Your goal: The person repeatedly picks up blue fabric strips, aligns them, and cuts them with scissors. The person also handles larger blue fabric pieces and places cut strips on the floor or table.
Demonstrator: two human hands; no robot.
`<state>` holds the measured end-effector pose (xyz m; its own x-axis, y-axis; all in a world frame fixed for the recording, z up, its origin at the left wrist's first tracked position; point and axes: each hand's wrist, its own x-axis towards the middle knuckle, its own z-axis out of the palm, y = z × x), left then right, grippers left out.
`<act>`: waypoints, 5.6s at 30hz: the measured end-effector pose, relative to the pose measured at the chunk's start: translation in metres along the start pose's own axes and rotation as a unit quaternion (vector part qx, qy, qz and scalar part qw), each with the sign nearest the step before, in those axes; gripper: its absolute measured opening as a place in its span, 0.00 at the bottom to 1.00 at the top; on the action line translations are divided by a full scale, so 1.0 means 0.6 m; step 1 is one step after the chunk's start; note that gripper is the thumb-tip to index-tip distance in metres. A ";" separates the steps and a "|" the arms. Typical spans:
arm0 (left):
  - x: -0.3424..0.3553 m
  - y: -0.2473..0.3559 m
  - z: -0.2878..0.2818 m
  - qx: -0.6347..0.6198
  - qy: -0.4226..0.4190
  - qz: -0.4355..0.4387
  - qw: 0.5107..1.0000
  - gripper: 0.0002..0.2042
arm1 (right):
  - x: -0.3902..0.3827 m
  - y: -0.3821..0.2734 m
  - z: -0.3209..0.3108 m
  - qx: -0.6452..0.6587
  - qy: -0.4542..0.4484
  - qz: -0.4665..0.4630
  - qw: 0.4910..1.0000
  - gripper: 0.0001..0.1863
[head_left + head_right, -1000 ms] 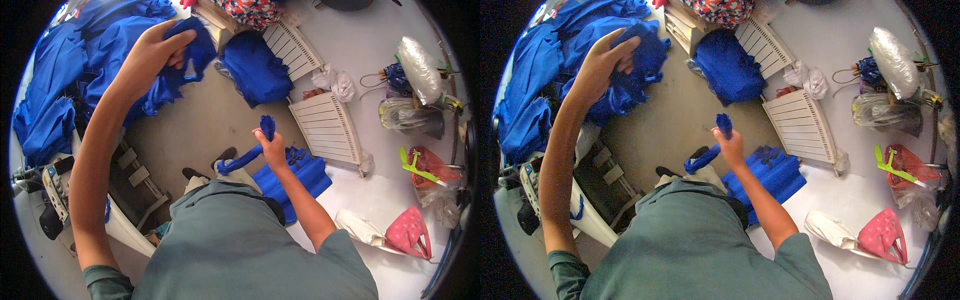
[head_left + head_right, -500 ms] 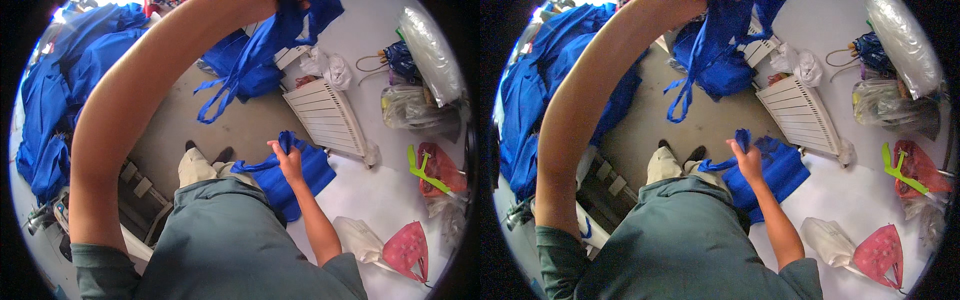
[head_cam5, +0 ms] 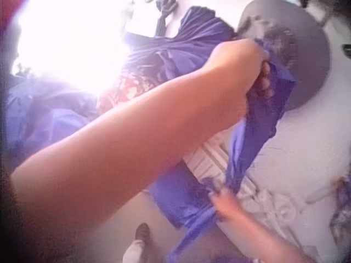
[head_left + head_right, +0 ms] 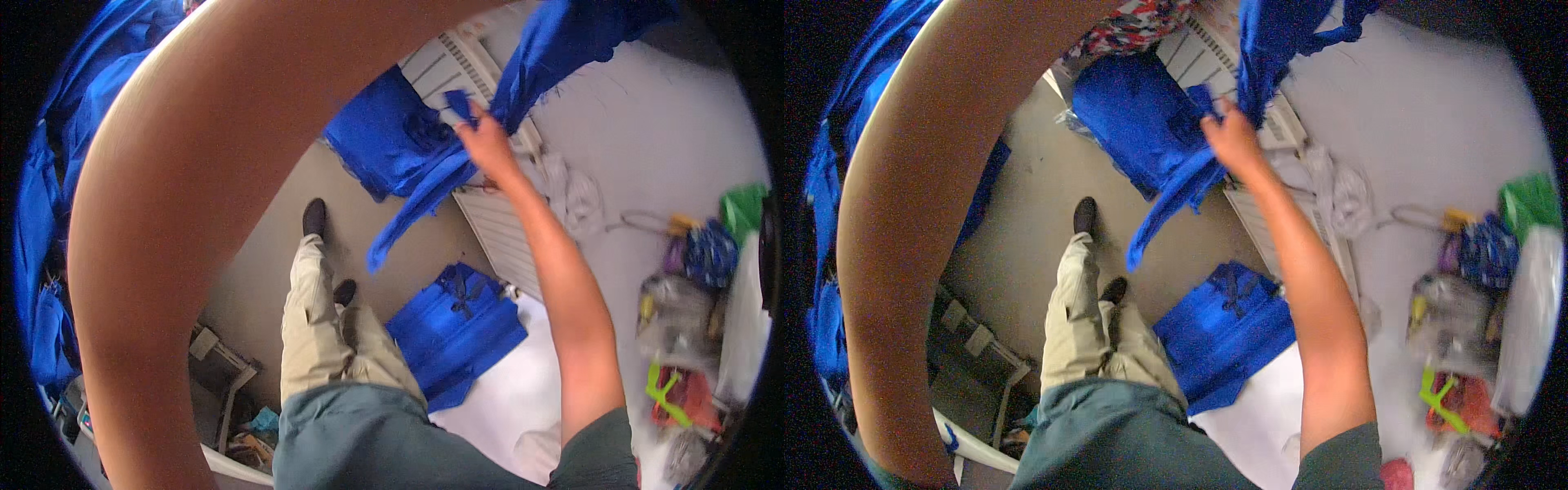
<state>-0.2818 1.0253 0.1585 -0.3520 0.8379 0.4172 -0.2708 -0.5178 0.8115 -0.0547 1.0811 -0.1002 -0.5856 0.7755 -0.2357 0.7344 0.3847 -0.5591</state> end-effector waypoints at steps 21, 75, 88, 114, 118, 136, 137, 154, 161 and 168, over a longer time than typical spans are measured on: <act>-0.153 -0.801 -0.316 0.594 0.090 -0.010 0.799 0.16 | -0.508 0.022 0.240 0.160 -0.322 0.297 0.885 0.18; -1.501 0.627 -0.216 0.056 0.603 -0.153 0.781 0.08 | -1.000 -0.920 0.581 0.246 -0.432 -0.232 0.836 0.19; -1.925 0.620 -0.578 0.237 0.860 -0.380 0.246 0.22 | -1.047 -0.936 0.564 0.156 -0.533 -0.099 0.826 0.16; -1.272 0.826 -0.262 0.012 0.567 -0.104 0.817 0.13 | -0.901 -1.004 0.430 0.220 -0.373 -0.453 0.780 0.22; -1.180 0.814 -0.254 0.078 0.524 -0.116 0.840 0.14 | -0.833 -0.941 0.392 0.251 -0.429 -0.371 0.784 0.09; -1.114 0.792 -0.442 0.078 0.389 -0.244 0.885 0.19 | -0.726 -1.021 0.274 0.442 -0.284 -0.259 0.811 0.08; -1.106 0.802 -0.437 0.122 0.372 -0.240 0.888 0.19 | -0.729 -1.030 0.290 0.437 -0.287 -0.232 0.820 0.07; -1.096 0.832 -0.447 0.191 0.258 -0.298 0.899 0.16 | -0.754 -1.130 0.375 0.267 -0.141 -0.427 0.852 0.17; -1.113 0.825 -0.476 0.306 0.228 -0.254 0.889 0.10 | -0.703 -1.116 0.390 0.288 -0.096 -0.413 0.859 0.18; -1.116 0.802 -0.486 0.191 0.293 -0.147 0.925 0.08 | -0.674 -1.100 0.386 0.273 -0.100 -0.388 0.875 0.17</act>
<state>-0.4373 0.1647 0.1501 -0.7691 0.6375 -0.0465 -0.1341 -0.0898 0.9869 -0.3821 0.3973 0.1801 -0.9238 0.2624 0.2788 -0.1520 0.4170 -0.8961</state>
